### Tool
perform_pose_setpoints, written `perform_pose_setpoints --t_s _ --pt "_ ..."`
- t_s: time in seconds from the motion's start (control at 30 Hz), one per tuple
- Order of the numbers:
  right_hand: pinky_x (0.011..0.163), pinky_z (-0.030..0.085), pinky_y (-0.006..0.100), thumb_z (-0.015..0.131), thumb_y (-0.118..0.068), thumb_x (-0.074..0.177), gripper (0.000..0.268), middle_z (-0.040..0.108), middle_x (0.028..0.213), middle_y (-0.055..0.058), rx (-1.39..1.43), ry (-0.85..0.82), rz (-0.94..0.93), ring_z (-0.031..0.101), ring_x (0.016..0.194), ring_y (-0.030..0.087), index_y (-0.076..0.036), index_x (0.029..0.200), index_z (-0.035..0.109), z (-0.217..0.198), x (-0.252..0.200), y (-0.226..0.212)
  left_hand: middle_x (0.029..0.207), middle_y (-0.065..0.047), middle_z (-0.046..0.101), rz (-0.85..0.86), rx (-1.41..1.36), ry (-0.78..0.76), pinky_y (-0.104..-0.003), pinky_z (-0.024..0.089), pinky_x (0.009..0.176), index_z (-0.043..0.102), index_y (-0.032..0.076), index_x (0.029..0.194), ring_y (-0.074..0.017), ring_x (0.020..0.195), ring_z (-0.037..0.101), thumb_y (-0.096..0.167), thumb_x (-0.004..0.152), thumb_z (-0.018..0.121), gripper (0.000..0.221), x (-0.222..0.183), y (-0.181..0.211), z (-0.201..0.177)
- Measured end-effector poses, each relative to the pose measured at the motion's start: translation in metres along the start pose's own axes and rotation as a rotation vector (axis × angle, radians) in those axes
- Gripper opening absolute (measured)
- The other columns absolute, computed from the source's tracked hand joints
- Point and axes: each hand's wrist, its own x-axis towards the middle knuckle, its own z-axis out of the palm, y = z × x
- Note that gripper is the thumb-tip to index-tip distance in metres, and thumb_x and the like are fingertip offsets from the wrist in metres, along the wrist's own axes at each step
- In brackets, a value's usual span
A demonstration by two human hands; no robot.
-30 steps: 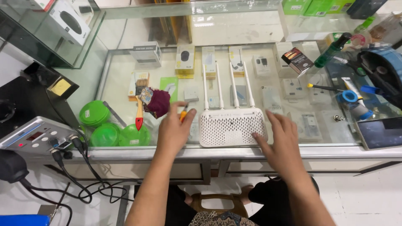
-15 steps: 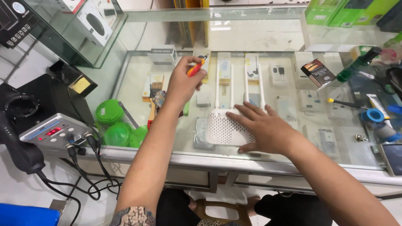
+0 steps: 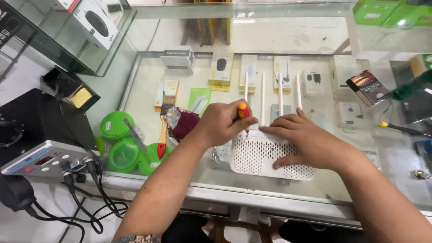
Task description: Disassembling a wireless router using a screwdriver and prying tool to access internal components
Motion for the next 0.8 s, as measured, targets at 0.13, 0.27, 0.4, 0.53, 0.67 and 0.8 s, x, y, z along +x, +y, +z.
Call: perform_pose_setpoints --t_s 0.13,0.27,0.4,0.53,0.67,0.8 --pt "0.124 0.018 0.071 0.093 -0.057 0.068 0.085 0.07 0.132 0.008 -0.012 0.015 -0.015 0.049 0.141 0.034 -0.017 0.138 0.066 0.002 -0.002 0.002 0.056 -0.003 0.064 0.0 0.139 -0.074 -0.041 0.059 0.065 0.056 0.017 0.089 -0.0289 0.059 0.071 0.054 0.102 0.056 0.039 0.0 0.007 0.001" --pt "0.119 0.019 0.057 0.085 -0.06 0.076 0.096 0.061 0.137 0.004 -0.003 0.015 -0.185 0.049 0.13 0.024 -0.025 0.158 0.047 0.017 -0.002 0.029 0.054 0.001 0.057 0.067 0.294 -0.119 -0.039 0.041 0.05 0.057 0.016 0.09 -0.0256 0.045 0.054 0.058 0.101 0.05 0.044 -0.001 0.0 0.009" --pt "0.121 0.019 0.058 0.087 -0.057 0.075 0.096 0.06 0.138 0.004 -0.009 0.038 -0.2 0.048 0.132 0.024 -0.025 0.157 0.048 0.019 -0.003 0.031 0.075 0.002 0.064 -0.01 0.298 -0.262 -0.042 0.049 0.061 0.06 0.021 0.103 -0.0244 0.071 0.063 0.054 0.101 0.052 0.034 0.002 0.014 -0.002" --pt "0.121 0.016 0.06 0.087 -0.058 0.075 0.096 0.058 0.141 0.004 -0.009 0.027 -0.184 0.047 0.134 0.026 -0.025 0.157 0.048 0.02 -0.002 0.032 0.126 -0.006 0.064 -0.023 0.037 -0.297 -0.04 0.053 0.087 0.049 0.014 0.132 -0.0253 0.105 0.067 0.028 0.1 0.067 0.04 0.001 0.02 -0.012" --pt "0.121 0.016 0.06 0.086 -0.059 0.075 0.094 0.059 0.14 0.005 -0.007 0.051 -0.203 0.047 0.133 0.026 -0.023 0.154 0.052 0.021 -0.002 0.033 0.12 -0.004 0.072 0.139 0.084 -0.231 -0.037 0.055 0.092 0.056 0.015 0.129 -0.0237 0.108 0.072 0.02 0.101 0.068 0.03 -0.007 0.024 -0.011" --pt "0.121 0.018 0.059 0.084 -0.06 0.075 0.096 0.059 0.142 0.004 -0.022 0.05 -0.192 0.047 0.134 0.026 -0.024 0.156 0.048 0.021 -0.002 0.033 0.128 -0.011 0.073 0.12 0.128 -0.315 -0.045 0.058 0.09 0.046 0.017 0.151 -0.0308 0.108 0.073 0.018 0.105 0.058 0.048 -0.008 0.04 -0.009"
